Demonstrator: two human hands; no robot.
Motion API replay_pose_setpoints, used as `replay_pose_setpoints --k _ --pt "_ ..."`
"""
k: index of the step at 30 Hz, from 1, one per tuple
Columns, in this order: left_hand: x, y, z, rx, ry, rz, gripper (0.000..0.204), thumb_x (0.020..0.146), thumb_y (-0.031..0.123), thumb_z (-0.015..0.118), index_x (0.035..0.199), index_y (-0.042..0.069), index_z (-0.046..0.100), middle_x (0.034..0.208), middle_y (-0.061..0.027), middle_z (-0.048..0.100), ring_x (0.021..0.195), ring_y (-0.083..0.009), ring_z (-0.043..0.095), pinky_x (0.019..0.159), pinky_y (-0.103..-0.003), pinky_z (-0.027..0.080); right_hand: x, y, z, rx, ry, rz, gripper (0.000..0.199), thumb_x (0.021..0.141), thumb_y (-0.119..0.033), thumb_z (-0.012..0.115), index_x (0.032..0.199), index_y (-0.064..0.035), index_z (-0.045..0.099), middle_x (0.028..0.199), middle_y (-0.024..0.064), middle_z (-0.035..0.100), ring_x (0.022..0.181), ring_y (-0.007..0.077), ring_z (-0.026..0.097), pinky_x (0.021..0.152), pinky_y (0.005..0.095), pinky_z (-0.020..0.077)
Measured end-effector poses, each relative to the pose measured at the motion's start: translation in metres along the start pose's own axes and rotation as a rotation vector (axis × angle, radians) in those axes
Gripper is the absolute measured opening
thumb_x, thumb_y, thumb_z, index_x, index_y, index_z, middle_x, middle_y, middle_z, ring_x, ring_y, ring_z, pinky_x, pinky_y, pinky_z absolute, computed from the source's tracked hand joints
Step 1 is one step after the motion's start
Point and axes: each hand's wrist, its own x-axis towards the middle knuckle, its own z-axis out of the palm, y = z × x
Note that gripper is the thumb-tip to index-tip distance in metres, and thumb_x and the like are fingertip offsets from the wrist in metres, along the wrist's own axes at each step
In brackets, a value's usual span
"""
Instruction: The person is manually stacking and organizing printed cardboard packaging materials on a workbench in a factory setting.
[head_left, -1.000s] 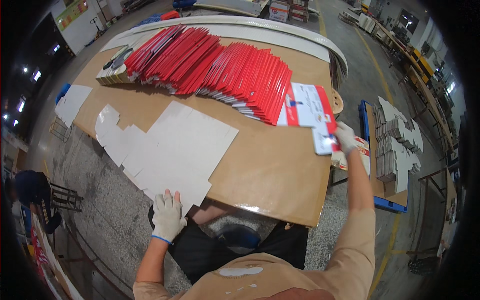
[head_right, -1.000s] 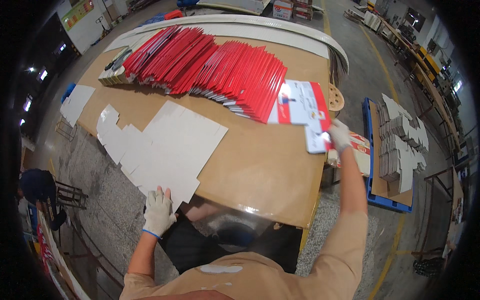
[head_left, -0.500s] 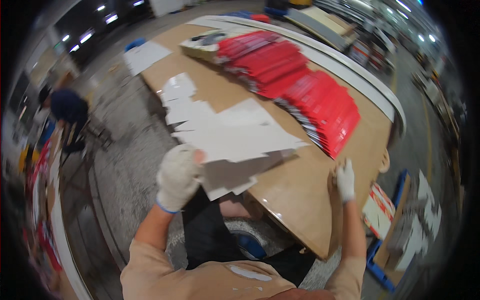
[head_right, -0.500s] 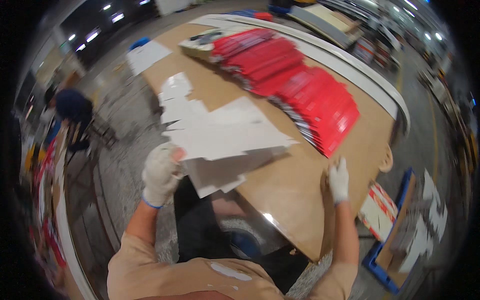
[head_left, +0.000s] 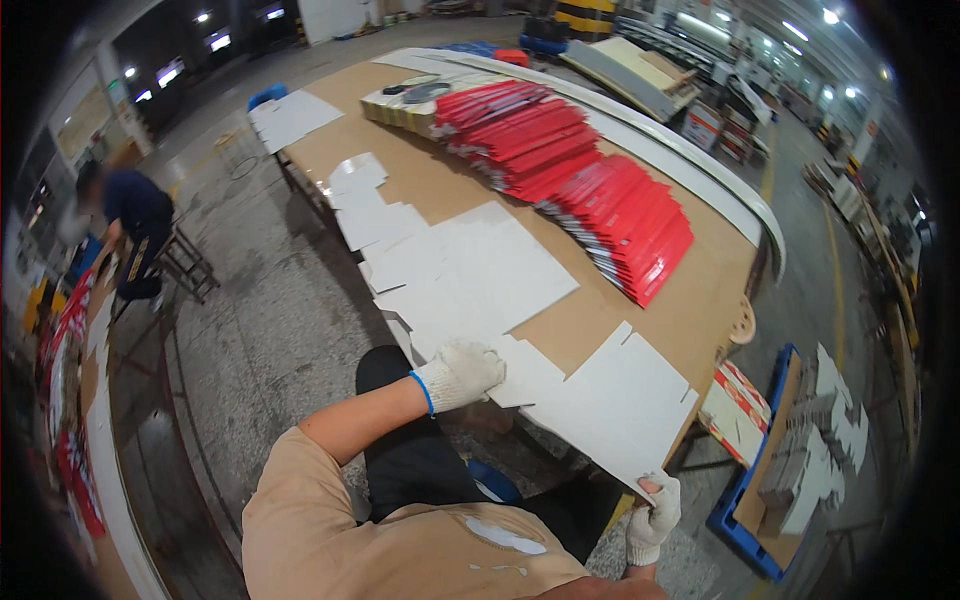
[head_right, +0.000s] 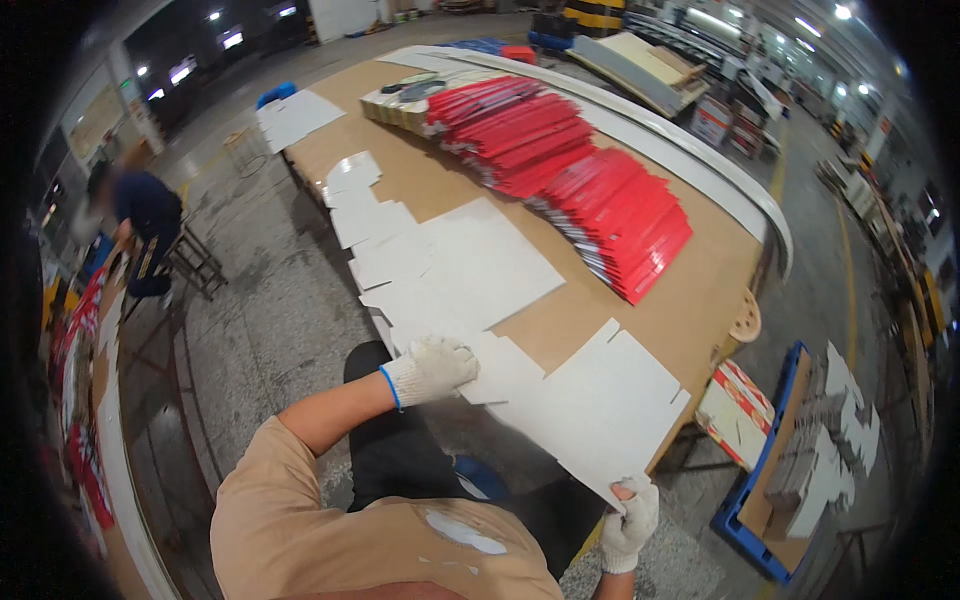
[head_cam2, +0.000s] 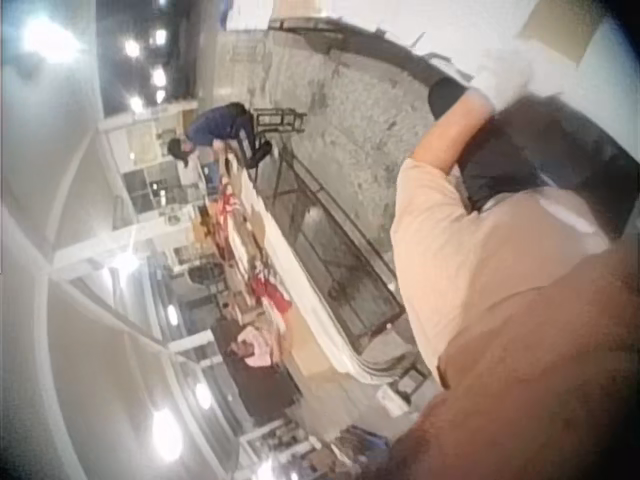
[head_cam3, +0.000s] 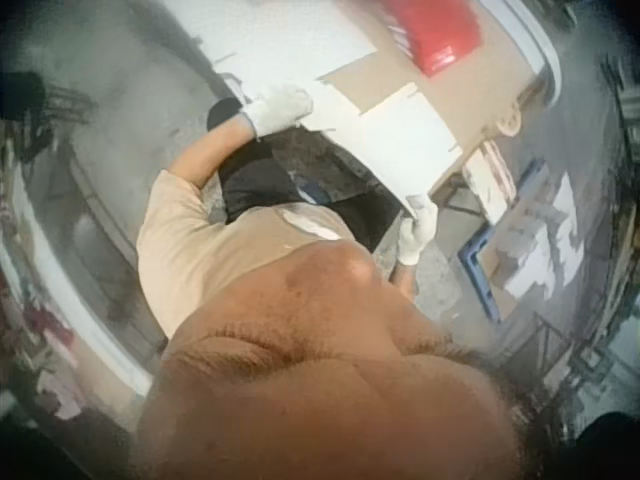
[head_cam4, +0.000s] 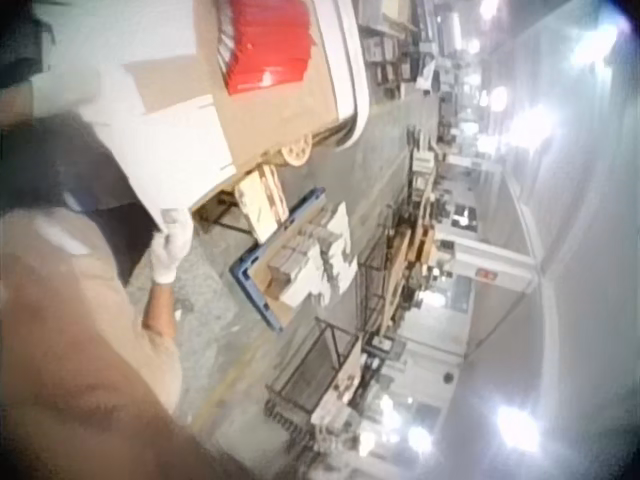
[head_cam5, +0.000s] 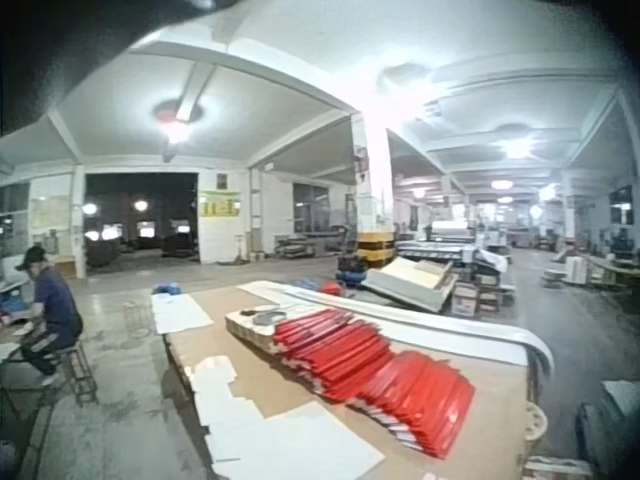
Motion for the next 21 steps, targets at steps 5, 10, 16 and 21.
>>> replay_pose_setpoints --k 5,10,16,21 --pt "0.066 -0.004 0.045 -0.331 -0.002 0.063 0.021 0.076 0.026 0.067 0.085 0.006 0.066 0.083 -0.0132 0.069 0.083 -0.031 0.068 0.068 -0.044 0.054 -0.044 0.056 -0.013 -0.219 0.049 0.037 0.024 0.065 0.007 0.06 0.087 -0.0042 0.064 0.083 0.0116 0.063 0.078 0.0285 0.06 0.071 0.0355 0.0474" --pt "0.105 0.031 0.037 -0.303 0.186 0.193 0.025 0.077 0.026 0.067 0.079 0.001 0.065 0.081 -0.0172 0.066 0.082 -0.0343 0.064 0.075 -0.046 0.049 -0.049 0.078 -0.005 -0.199 0.004 0.503 0.028 0.074 -0.006 0.072 0.102 -0.0034 0.068 0.087 0.0131 0.067 0.09 0.0332 0.065 0.079 0.0368 0.0511" --pt "0.098 0.112 0.065 -0.604 0.355 0.011 0.023 0.077 0.024 0.069 0.084 0.003 0.063 0.095 -0.0149 0.058 0.094 -0.0345 0.057 0.084 -0.043 0.046 0.015 0.043 0.028 -0.874 -0.074 0.552 0.057 0.071 -0.017 0.075 0.124 -0.0053 0.058 0.123 0.0166 0.056 0.113 0.0376 0.055 0.095 0.0395 0.0464" --pt "0.085 0.141 0.064 -0.265 0.615 0.158 0.016 0.076 0.013 0.059 0.09 0.007 0.064 0.094 -0.0139 0.061 0.098 -0.0326 0.056 0.085 -0.044 0.043 -0.009 0.063 0.044 -1.047 -0.19 0.382 0.069 0.073 -0.023 0.074 0.135 -0.0051 0.049 0.127 0.0172 0.052 0.119 0.0392 0.047 0.109 0.0458 0.0331"
